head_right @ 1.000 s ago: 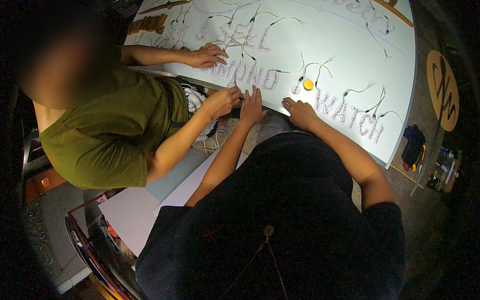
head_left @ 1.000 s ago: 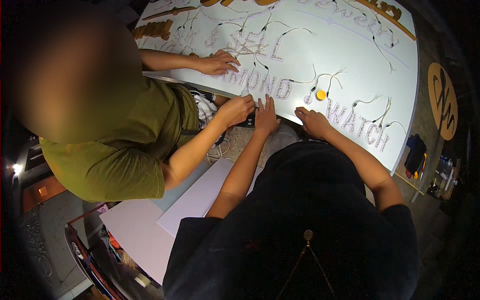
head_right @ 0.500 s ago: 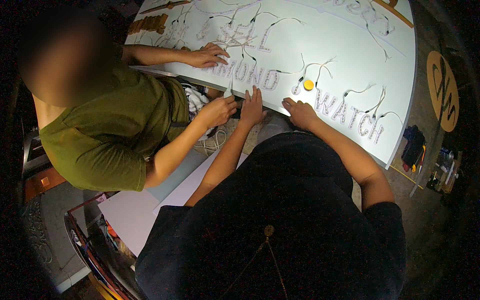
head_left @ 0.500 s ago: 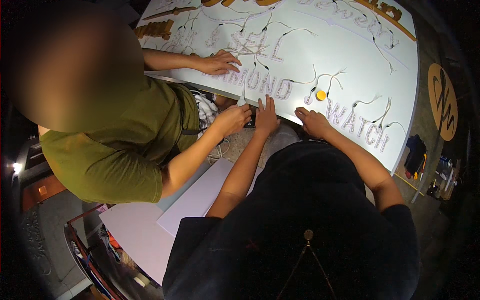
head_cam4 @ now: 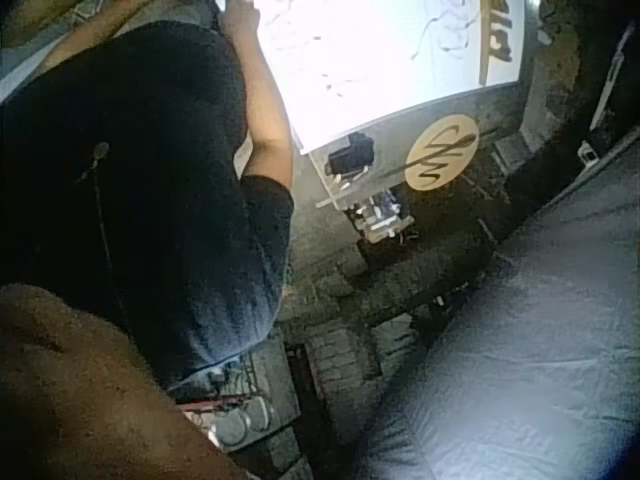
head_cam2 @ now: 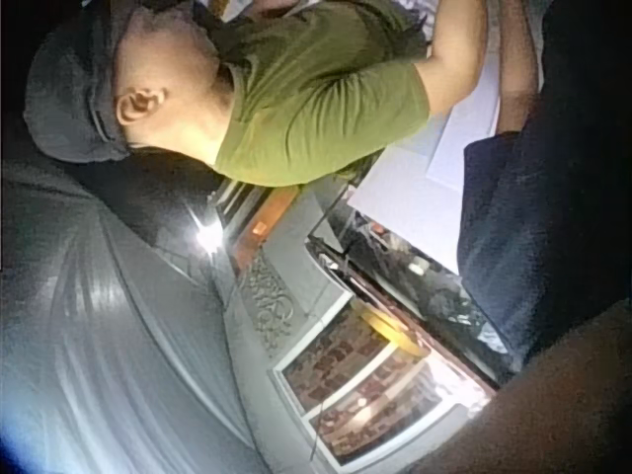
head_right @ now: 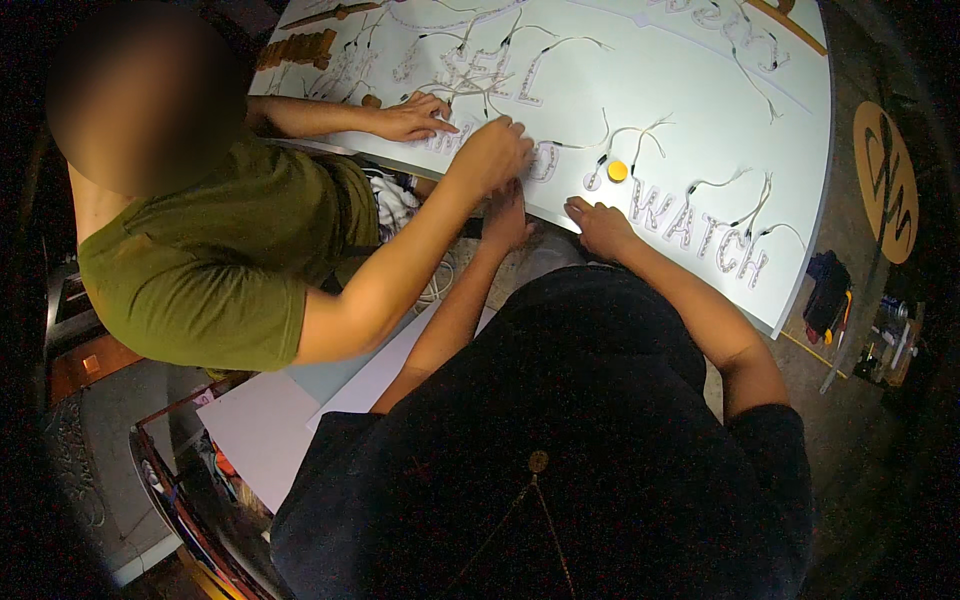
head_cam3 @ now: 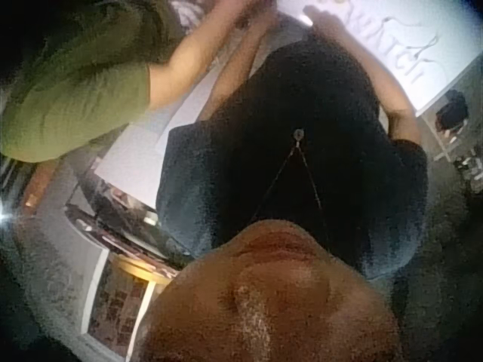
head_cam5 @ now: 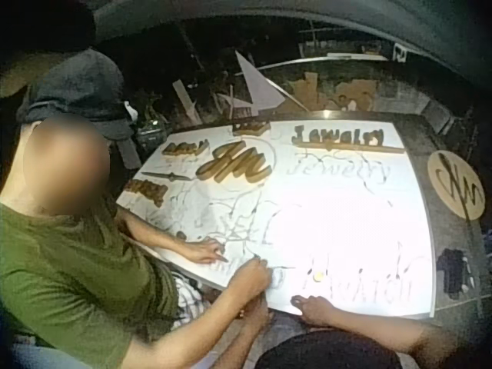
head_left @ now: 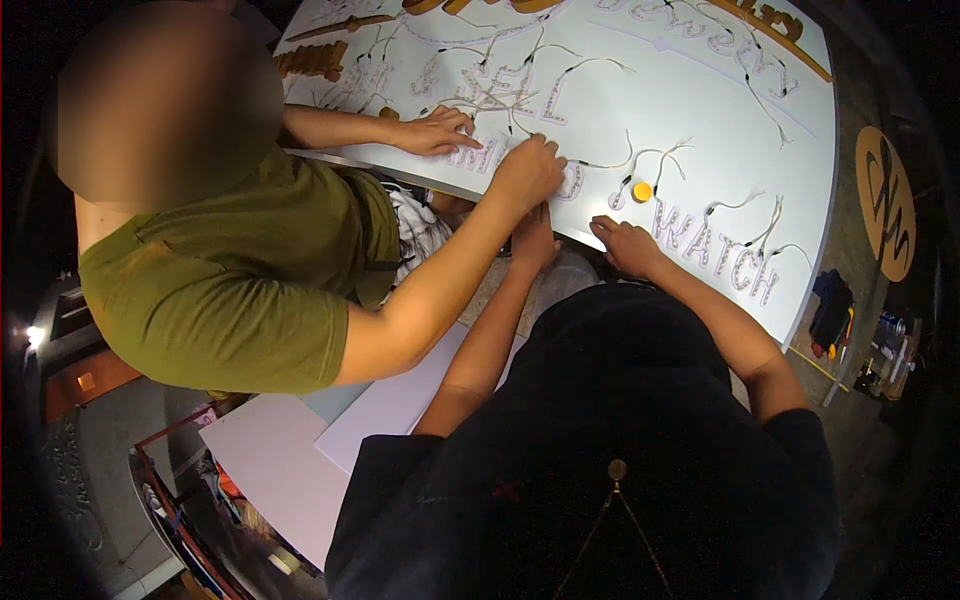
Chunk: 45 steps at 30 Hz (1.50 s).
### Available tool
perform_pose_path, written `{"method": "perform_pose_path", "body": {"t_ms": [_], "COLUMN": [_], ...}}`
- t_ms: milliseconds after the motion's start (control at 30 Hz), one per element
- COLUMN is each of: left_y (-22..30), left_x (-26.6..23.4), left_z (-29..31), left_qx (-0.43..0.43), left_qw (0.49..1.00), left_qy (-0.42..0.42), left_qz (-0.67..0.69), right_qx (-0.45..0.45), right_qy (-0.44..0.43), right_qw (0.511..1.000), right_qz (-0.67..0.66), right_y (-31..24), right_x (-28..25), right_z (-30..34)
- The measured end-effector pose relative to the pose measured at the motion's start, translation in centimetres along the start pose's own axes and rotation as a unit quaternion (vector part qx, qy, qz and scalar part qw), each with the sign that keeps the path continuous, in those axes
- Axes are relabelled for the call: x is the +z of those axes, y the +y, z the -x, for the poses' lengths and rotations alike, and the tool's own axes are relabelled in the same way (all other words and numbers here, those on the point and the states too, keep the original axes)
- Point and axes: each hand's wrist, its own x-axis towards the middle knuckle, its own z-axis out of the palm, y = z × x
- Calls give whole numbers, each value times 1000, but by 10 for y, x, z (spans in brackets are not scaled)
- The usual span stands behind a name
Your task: Assembling a large store sign by applying adhesive to letters and positioning them on a white board.
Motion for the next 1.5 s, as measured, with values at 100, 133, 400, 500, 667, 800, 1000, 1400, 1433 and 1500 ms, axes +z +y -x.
{"method": "perform_pose_path", "body": {"t_ms": [100,133,400,500,667,800,1000,1400,1433,1500], "left_y": [5,5,2,2,1,4,0,-2,2,12], "left_x": [-5,-5,6,3,4,1,8,0,-5,-23], "left_z": [2,2,2,2,2,3,3,2,1,2], "left_qx": [-23,-23,-6,-10,-10,-27,-30,26,27,-22], "left_qw": [999,999,1000,999,998,997,996,997,997,999], "left_qy": [-14,-14,30,9,-9,-39,-36,66,66,2], "left_qz": [-32,-32,7,29,59,64,74,-18,-18,-45], "right_qx": [4,4,-7,-10,-8,-3,1,-9,-9,-6], "right_qy": [-3,-4,18,21,9,2,0,15,16,16], "right_qw": [1000,1000,1000,999,1000,1000,1000,1000,1000,1000], "right_qz": [-1,-4,-15,-25,-13,-14,-23,-14,-15,-16], "right_y": [-1,-1,3,2,0,0,0,1,2,3], "right_x": [0,0,2,1,-3,-3,-1,-1,-1,1], "right_z": [0,0,1,1,1,1,1,1,1,1]}}
